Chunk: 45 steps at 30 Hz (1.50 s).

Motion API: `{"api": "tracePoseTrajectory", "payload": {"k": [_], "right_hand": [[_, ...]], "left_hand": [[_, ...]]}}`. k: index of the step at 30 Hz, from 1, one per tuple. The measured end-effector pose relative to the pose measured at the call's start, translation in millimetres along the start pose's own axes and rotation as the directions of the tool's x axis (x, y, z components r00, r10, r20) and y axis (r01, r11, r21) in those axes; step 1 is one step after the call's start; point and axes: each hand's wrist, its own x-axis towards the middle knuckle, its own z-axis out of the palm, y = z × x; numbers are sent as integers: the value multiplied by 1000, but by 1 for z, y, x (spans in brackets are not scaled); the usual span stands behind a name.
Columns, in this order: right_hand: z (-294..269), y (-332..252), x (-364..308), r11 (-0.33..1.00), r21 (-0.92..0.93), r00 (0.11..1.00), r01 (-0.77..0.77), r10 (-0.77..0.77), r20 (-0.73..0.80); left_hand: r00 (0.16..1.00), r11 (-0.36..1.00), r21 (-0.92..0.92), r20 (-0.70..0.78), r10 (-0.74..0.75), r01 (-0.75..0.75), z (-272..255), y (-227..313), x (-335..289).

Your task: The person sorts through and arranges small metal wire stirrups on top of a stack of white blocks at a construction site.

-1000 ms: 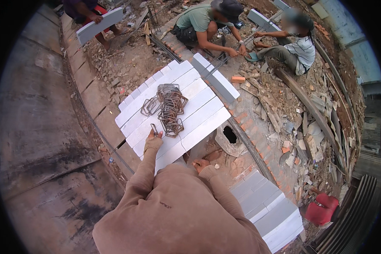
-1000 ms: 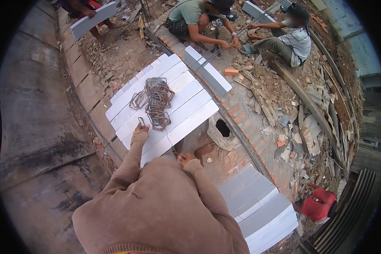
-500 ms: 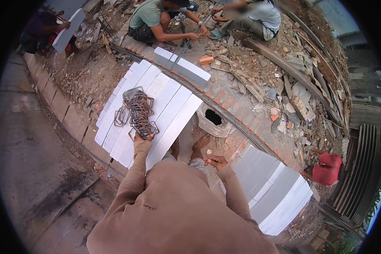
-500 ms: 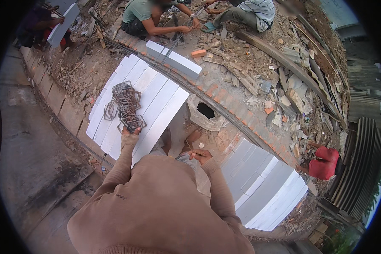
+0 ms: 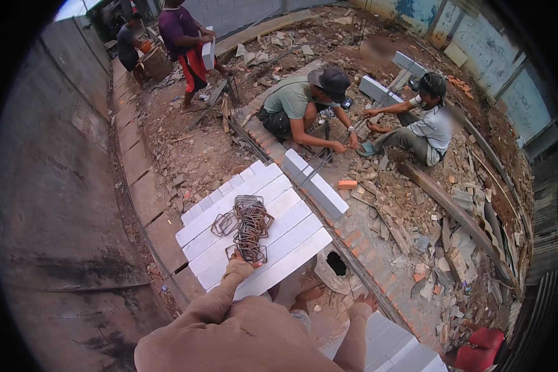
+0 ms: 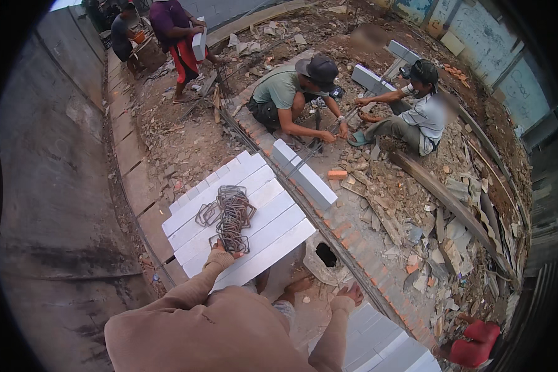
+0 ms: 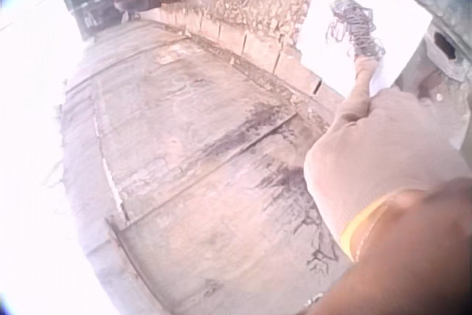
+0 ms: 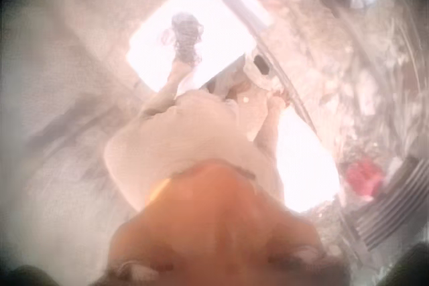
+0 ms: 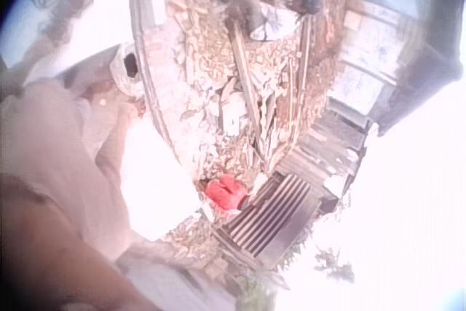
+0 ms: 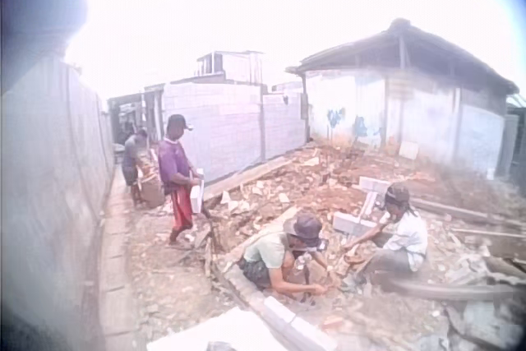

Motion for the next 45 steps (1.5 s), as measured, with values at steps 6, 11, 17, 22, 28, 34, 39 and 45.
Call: {"api": "tracePoseTrajectory", "payload": {"k": [6, 11, 17, 22, 28, 34, 39, 45], "right_hand": [[45, 18, -6, 975, -17, 957, -222, 221, 186], [83, 23, -43, 979, -49, 885, -200, 202, 419], [82, 19, -71, 965, 115, 815, -235, 132, 564], [86, 47, -74, 984, -119, 839, 129, -45, 543], [91, 73, -71, 865, -272, 787, 421, -198, 584], [97, 76, -70, 792, -317, 753, 522, -254, 607], [99, 66, -77, 746, -316, 723, 587, -307, 619], [109, 87, -86, 761, -269, 712, 590, -334, 618]], "left_hand": [[916, 843, -468, -395, 66, -263, -68, 43, -16], [309, 576, -189, -944, 117, -795, -221, 85, -47], [709, 751, -456, -705, 23, -478, -161, 44, 11], [969, 926, -289, 102, -225, 245, -54, 36, -12], [975, 948, -238, 122, -188, 212, -6, 17, -1], [979, 964, -187, 105, -172, 189, -11, 16, -3], [997, 974, -216, -32, -76, 68, 26, -3, 13], [997, 981, -178, 22, 79, -74, 7, -4, 4]]}}
